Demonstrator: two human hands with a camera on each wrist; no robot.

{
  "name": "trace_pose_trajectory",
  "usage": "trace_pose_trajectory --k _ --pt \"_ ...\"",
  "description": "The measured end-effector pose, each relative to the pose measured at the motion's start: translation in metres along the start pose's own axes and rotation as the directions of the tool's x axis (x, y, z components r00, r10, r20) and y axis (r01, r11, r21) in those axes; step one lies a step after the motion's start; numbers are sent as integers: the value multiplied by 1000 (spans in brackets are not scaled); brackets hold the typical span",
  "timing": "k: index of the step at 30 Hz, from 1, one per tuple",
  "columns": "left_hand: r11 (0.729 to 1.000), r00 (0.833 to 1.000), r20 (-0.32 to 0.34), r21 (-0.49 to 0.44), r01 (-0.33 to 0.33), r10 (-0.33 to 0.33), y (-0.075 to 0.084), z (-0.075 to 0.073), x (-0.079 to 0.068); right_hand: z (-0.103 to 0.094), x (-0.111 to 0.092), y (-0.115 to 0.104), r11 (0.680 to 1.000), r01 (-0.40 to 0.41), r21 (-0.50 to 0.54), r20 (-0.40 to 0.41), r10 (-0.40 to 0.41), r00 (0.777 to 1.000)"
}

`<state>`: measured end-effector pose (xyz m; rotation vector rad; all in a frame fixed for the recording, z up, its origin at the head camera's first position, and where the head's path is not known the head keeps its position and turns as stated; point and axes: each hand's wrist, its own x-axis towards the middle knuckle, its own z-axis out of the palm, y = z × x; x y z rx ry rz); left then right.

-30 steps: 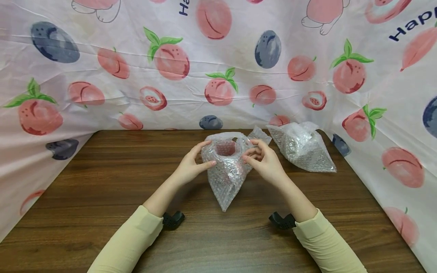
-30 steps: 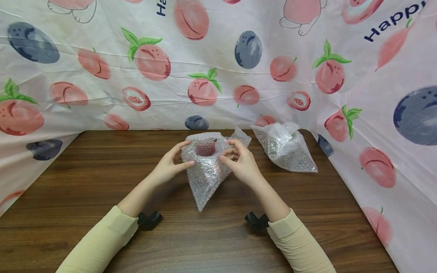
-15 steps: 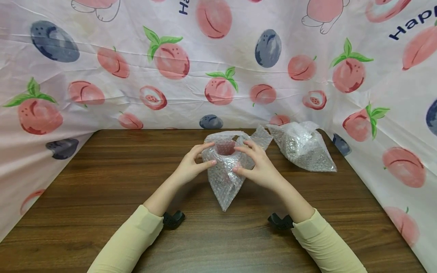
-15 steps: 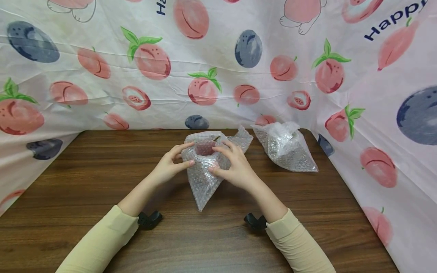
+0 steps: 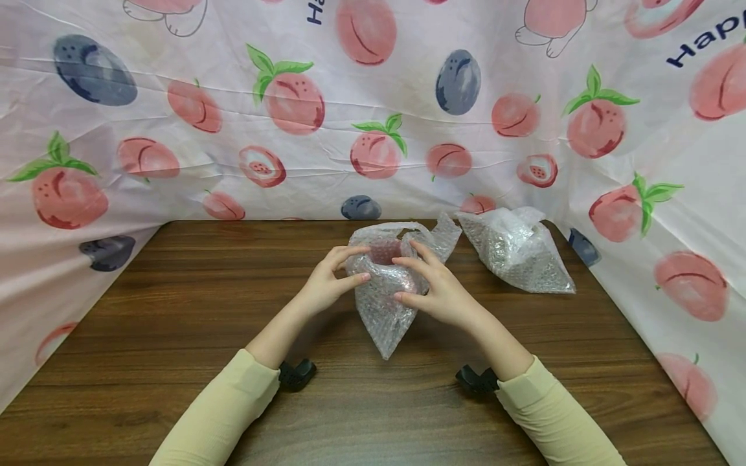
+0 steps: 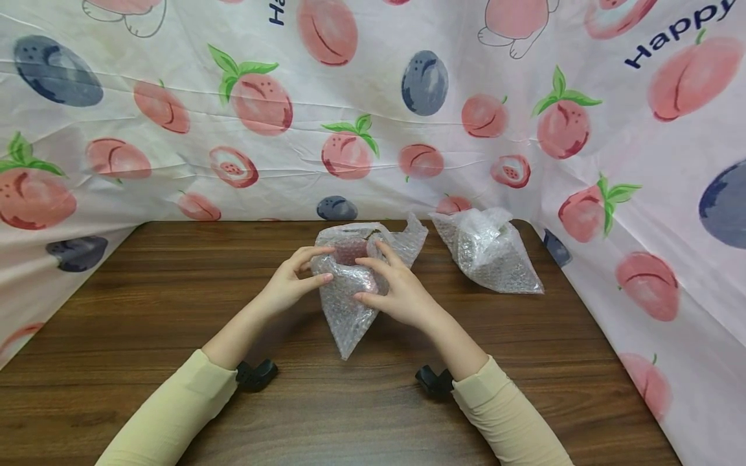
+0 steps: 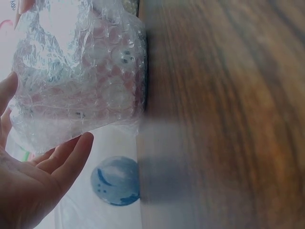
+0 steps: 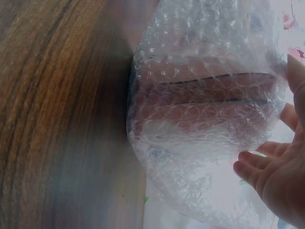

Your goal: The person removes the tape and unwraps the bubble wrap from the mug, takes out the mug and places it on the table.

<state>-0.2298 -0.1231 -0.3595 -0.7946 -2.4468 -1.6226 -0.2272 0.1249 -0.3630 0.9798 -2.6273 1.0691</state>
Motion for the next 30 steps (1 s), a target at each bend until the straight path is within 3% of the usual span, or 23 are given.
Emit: trace_pose_trajectory --k 20,27,30 --pt "999 999 -54 49 9 -6 7 2 0 -5 3 12 997 51 54 4 -51 999" --pt "998 998 -67 55 -5 9 -30 4 8 -7 2 11 996 72 56 -25 -71 997" --pt "998 998 -62 61 -12 16 -33 4 9 -8 2 11 994 94 52 -61 -91 994"
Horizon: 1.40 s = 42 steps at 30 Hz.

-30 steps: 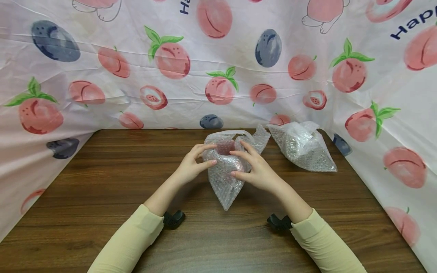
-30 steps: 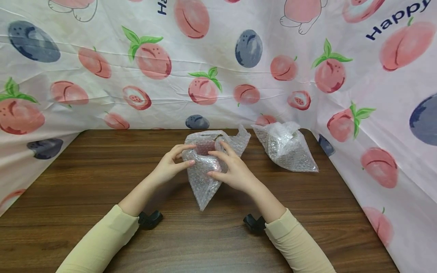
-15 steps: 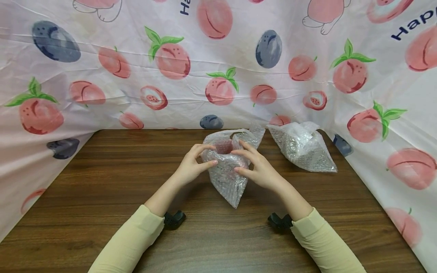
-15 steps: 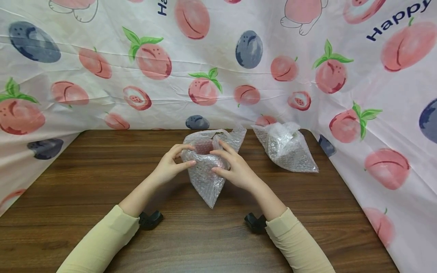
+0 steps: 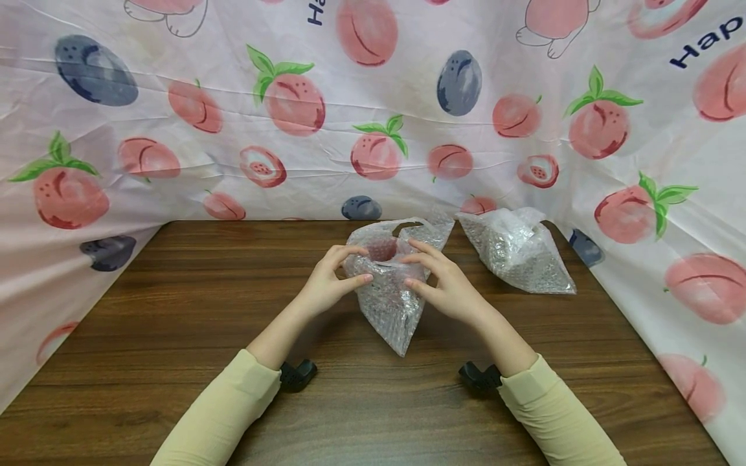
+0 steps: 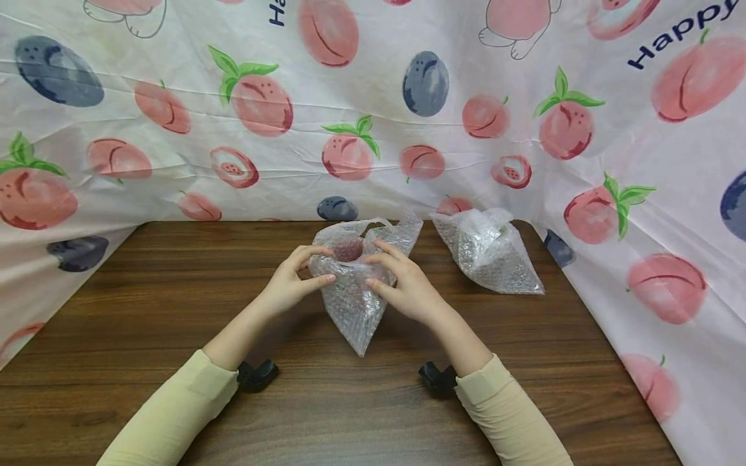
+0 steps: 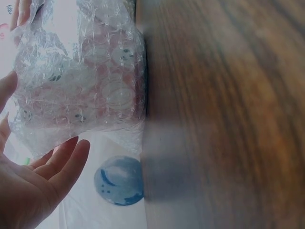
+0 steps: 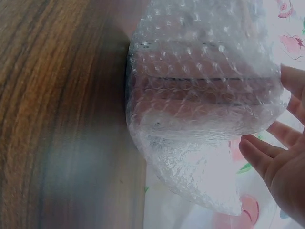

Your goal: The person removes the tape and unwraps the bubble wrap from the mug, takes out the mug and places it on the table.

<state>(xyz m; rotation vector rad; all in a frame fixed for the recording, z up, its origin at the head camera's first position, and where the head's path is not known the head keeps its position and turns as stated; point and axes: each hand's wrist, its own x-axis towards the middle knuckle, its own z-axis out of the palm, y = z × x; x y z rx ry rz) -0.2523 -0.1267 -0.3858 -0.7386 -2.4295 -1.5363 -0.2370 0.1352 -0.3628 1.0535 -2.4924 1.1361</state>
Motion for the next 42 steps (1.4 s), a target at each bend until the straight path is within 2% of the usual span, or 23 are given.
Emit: trace_pose_trajectory --k 9,16,23,33,38,40,42 --pt "1000 1000 9 23 7 -7 0 -1 -1 -11 -1 -3 997 33 -66 -131 -41 991" --pt "1000 1000 13 20 10 -11 0 -2 -1 -18 -1 -5 989 62 -131 -178 -85 980" --pt "1000 1000 7 16 -1 0 -1 -1 -1 -21 -2 -8 991 8 -137 -232 -40 972" --pt "1000 1000 3 2 27 -27 2 -2 0 -29 -3 -9 990 -25 -140 -253 -11 967" --pt "999 999 4 16 33 -33 34 -5 -6 -32 -4 -9 992 -48 -114 -245 19 969" --pt "999 1000 3 13 30 -30 32 -4 -6 -34 -5 -9 992 -60 -107 -238 33 971" --pt "1000 1000 0 16 25 -25 20 -3 -4 -36 -5 -8 992 -63 -107 -232 36 972"
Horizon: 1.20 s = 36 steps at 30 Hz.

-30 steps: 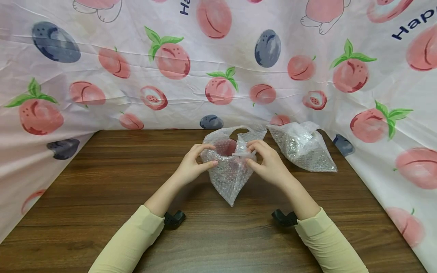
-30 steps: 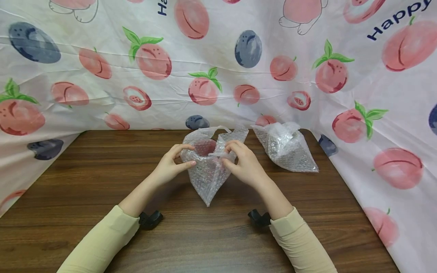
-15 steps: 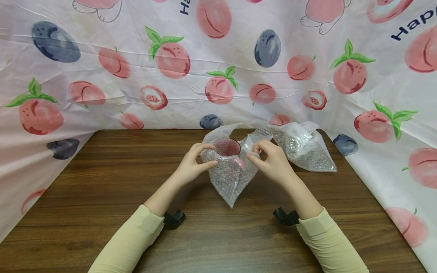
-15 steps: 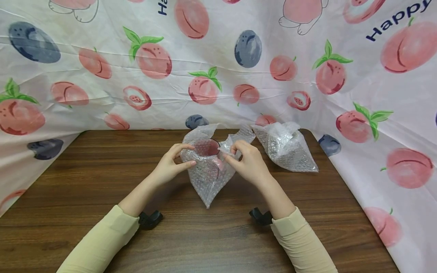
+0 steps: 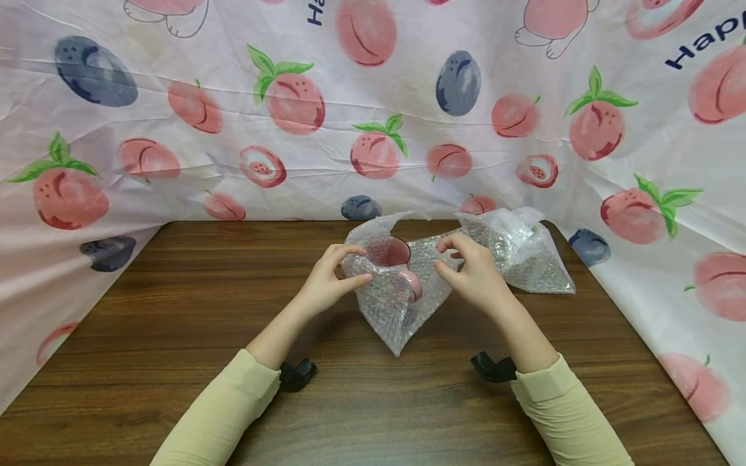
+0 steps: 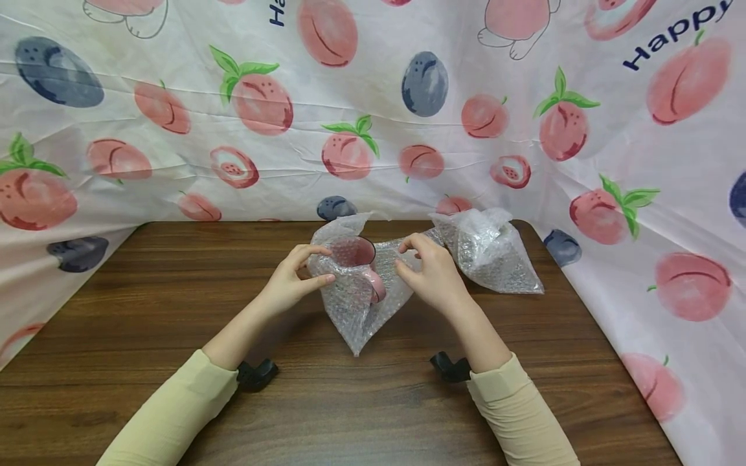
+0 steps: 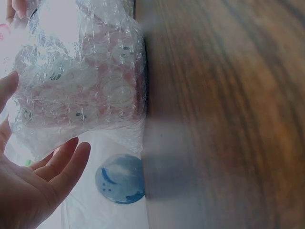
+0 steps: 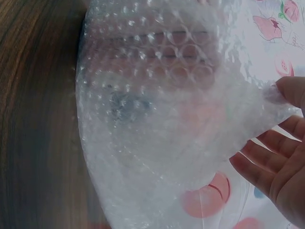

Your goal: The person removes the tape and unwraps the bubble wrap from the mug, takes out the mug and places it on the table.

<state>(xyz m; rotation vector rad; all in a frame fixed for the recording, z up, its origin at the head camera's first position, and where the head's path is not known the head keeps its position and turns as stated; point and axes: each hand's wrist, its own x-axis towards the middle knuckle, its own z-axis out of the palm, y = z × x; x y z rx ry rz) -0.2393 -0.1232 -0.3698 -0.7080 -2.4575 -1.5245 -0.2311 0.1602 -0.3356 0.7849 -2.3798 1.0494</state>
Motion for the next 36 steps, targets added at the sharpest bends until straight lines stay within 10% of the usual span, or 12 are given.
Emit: trace_pose_trajectory --k 3,17,36 --pt "1000 1000 -3 3 -5 6 -19 2 4 -3 0 1 1000 14 -12 20 -13 1000" --pt "1000 1000 3 24 1 -1 -19 2 4 -12 -9 14 990 41 -135 225 -10 974" --pt "1000 1000 8 27 8 -8 -20 1 3 2 -20 38 971 -110 -210 560 212 801"
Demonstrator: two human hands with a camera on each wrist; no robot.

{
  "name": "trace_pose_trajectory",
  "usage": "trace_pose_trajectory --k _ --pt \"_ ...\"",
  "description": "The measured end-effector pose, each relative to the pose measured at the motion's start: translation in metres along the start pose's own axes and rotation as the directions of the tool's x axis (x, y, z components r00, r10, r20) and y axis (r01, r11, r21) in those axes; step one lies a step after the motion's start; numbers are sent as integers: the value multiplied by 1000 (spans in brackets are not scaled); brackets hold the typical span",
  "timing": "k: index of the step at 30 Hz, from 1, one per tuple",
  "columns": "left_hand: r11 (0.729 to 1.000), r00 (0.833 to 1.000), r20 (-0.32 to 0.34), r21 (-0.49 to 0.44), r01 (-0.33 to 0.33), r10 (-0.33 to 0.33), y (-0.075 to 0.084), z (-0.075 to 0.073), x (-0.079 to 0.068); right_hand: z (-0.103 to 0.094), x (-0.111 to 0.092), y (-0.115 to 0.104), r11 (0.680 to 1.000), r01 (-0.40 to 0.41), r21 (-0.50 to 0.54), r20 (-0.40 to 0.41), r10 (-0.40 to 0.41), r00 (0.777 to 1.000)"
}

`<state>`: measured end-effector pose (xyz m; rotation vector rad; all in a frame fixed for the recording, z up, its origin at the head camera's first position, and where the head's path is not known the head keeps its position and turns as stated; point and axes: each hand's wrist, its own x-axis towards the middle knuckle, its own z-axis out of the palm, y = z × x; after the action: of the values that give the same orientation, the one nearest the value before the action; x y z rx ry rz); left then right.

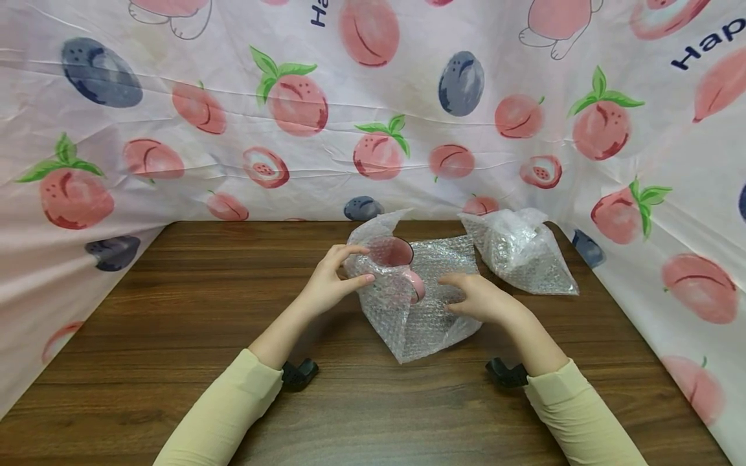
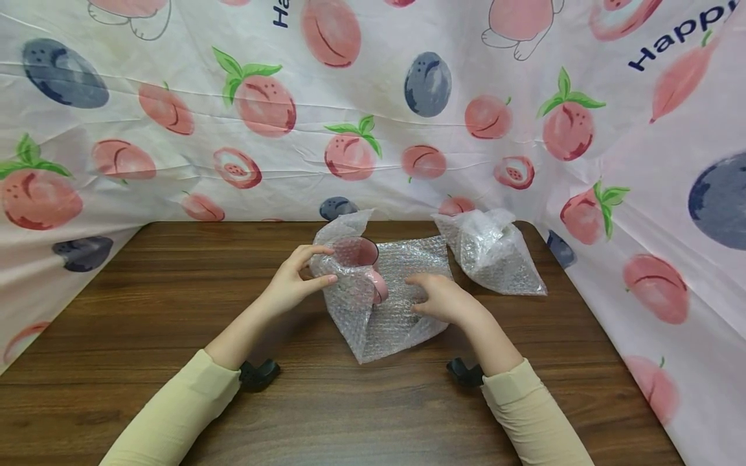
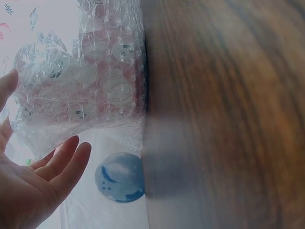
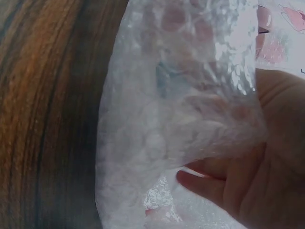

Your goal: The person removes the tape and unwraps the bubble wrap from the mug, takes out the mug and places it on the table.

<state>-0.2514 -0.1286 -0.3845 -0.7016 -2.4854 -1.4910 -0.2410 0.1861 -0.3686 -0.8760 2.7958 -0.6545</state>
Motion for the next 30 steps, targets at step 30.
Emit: trace_pose_trajectory --k 30 --pt "998 998 -8 28 59 -59 0 -6 2 0 -3 4 987 -135 -83 203 150 968"
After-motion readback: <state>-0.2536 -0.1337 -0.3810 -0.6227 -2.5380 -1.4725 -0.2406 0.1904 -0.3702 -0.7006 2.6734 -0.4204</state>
